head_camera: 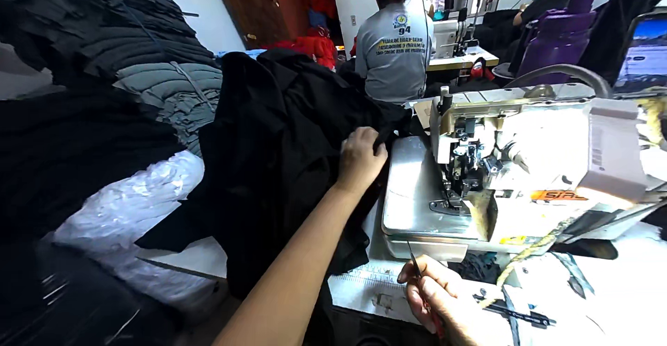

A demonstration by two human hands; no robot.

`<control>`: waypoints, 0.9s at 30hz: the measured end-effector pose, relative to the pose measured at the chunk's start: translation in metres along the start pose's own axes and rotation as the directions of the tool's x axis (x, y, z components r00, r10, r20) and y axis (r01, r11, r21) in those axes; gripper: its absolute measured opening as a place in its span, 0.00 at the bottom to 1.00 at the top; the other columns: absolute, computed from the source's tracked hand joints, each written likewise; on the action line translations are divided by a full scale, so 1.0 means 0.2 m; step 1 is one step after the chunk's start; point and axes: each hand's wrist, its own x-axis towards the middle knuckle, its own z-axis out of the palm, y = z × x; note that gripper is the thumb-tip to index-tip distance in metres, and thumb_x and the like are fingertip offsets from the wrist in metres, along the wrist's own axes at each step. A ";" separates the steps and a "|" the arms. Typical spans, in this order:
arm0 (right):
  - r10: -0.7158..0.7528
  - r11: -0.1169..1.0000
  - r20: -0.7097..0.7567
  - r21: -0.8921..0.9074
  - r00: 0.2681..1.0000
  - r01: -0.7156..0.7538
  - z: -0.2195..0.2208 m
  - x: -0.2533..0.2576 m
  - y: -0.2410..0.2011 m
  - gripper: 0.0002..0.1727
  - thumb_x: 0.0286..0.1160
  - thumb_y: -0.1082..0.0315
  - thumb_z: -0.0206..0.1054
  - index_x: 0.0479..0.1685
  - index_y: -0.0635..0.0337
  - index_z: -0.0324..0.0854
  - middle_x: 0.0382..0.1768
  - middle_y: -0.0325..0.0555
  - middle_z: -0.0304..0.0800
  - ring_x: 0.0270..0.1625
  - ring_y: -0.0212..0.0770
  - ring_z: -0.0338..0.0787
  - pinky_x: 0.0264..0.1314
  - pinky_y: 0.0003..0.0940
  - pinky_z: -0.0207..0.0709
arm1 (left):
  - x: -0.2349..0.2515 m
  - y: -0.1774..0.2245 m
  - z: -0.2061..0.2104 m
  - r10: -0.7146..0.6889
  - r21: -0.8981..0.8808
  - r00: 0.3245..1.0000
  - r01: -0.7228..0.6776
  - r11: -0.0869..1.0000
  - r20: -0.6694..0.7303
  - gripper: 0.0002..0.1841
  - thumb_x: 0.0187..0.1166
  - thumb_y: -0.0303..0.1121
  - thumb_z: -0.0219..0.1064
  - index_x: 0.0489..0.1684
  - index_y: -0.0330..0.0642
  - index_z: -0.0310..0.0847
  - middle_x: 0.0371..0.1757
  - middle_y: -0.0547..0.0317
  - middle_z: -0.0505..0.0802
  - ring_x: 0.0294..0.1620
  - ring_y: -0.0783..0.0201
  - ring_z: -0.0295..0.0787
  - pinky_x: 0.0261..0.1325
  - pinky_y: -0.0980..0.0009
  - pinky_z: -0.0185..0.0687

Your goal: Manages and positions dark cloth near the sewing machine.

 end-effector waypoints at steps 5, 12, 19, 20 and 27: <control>-0.016 1.000 0.006 0.017 1.000 0.016 -0.01 0.00 0.01 0.16 0.87 0.49 0.58 0.53 0.52 0.78 0.25 0.15 0.76 0.23 0.10 0.71 0.23 0.08 0.63 | -0.06 0.01 -0.32 0.077 -0.366 0.982 -0.138 0.921 -0.175 0.10 0.84 0.28 0.58 0.51 0.30 0.79 0.37 0.63 0.88 0.35 0.83 0.80 0.43 0.81 0.78; 0.060 0.991 0.028 0.119 0.998 -0.062 0.00 0.00 -0.02 0.18 0.86 0.45 0.58 0.54 0.48 0.80 0.24 0.16 0.79 0.21 0.11 0.72 0.21 0.08 0.64 | -0.46 -0.09 -0.81 0.229 -0.398 0.957 -0.282 0.873 -0.177 0.10 0.87 0.43 0.57 0.53 0.74 0.84 0.48 0.97 0.88 0.47 0.94 0.83 0.49 0.92 0.78; 0.155 0.976 0.196 0.125 0.968 -0.181 0.26 0.18 -0.14 0.24 0.89 0.43 0.51 0.55 0.54 0.80 0.23 0.18 0.76 0.20 0.12 0.69 0.20 0.09 0.61 | -0.80 -0.22 -0.79 0.218 -0.507 0.972 -0.230 0.831 -0.083 0.12 0.90 0.50 0.56 0.59 0.68 0.85 0.52 0.87 0.92 0.54 0.86 0.88 0.58 0.86 0.82; 0.184 0.969 0.222 0.123 0.958 -0.214 0.29 0.22 -0.15 0.24 0.90 0.44 0.49 0.54 0.54 0.80 0.22 0.19 0.76 0.19 0.13 0.68 0.19 0.09 0.61 | -0.81 -0.23 -0.79 0.218 -0.527 0.972 -0.232 0.818 -0.089 0.12 0.90 0.49 0.56 0.59 0.67 0.85 0.52 0.86 0.93 0.54 0.86 0.88 0.59 0.86 0.82; 0.375 0.884 0.277 0.182 0.885 -0.432 0.37 0.36 -0.10 0.22 0.92 0.51 0.44 0.46 0.52 0.82 0.18 0.24 0.79 0.14 0.15 0.70 0.14 0.10 0.62 | -0.85 -0.28 -0.79 0.212 -0.584 0.971 -0.234 0.777 -0.108 0.12 0.90 0.47 0.56 0.58 0.63 0.85 0.52 0.82 0.93 0.56 0.81 0.89 0.62 0.82 0.83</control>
